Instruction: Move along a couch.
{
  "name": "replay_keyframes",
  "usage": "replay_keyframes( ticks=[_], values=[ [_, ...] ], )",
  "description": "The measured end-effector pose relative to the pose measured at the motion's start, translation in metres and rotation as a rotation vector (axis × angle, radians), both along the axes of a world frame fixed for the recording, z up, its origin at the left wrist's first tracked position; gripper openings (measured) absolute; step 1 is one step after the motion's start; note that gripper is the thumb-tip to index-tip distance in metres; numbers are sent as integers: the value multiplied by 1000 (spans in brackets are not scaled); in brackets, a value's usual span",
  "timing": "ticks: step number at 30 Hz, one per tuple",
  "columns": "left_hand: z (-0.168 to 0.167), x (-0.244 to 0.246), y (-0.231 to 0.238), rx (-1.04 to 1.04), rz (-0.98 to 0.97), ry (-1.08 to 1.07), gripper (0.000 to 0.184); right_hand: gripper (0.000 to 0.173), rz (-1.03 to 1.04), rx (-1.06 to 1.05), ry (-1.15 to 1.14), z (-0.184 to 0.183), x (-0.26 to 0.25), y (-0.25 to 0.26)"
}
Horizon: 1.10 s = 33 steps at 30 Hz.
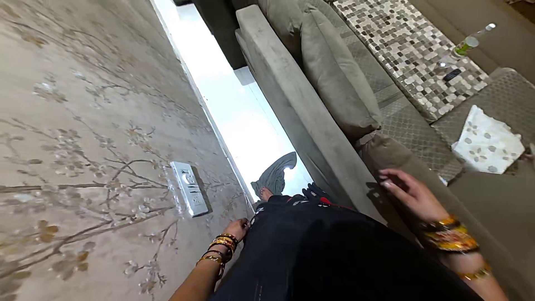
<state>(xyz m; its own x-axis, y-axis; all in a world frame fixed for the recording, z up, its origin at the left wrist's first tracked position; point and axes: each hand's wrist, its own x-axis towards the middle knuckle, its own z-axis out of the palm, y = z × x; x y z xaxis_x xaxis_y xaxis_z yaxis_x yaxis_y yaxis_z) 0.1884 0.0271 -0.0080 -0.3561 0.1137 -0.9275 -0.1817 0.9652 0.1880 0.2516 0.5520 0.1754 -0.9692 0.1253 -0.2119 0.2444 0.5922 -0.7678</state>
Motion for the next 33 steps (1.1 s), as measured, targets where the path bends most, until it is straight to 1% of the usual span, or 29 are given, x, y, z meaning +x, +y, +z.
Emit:
replay_keyframes(
  ticks=[2,4,6,7,9,11,14,18,23,26,28,33],
  values=[
    [-10,11,0,-25,18,35,40,37,-105,-78,-137,18,38,26],
    [-12,16,2,-39,28,45,39,35,-230,-136,-325,28,65,46],
    [-11,11,8,-38,19,42,39,31,-346,-101,-475,30,81,59],
    [-9,8,14,-40,10,43,40,31,-393,-78,-510,28,85,64],
    [0,-1,30,-37,-14,41,41,29,-461,-78,-493,17,90,72],
    [12,-12,49,-19,-35,42,42,23,-513,-76,-436,4,89,73],
    [24,-25,76,33,-48,65,42,21,-494,-12,-487,0,75,70],
    [11,-26,98,82,-46,58,40,22,-463,-7,-557,-14,66,72],
    [-8,-11,107,52,-124,-21,40,22,-553,61,-458,-25,74,67],
    [-8,-4,112,26,-183,-50,41,25,-519,176,-437,-34,77,67],
    [-8,-1,114,12,-214,-46,41,27,-474,215,-449,-37,78,68],
    [0,6,124,23,-236,-41,40,25,-441,182,-455,-36,78,71]
  ],
)
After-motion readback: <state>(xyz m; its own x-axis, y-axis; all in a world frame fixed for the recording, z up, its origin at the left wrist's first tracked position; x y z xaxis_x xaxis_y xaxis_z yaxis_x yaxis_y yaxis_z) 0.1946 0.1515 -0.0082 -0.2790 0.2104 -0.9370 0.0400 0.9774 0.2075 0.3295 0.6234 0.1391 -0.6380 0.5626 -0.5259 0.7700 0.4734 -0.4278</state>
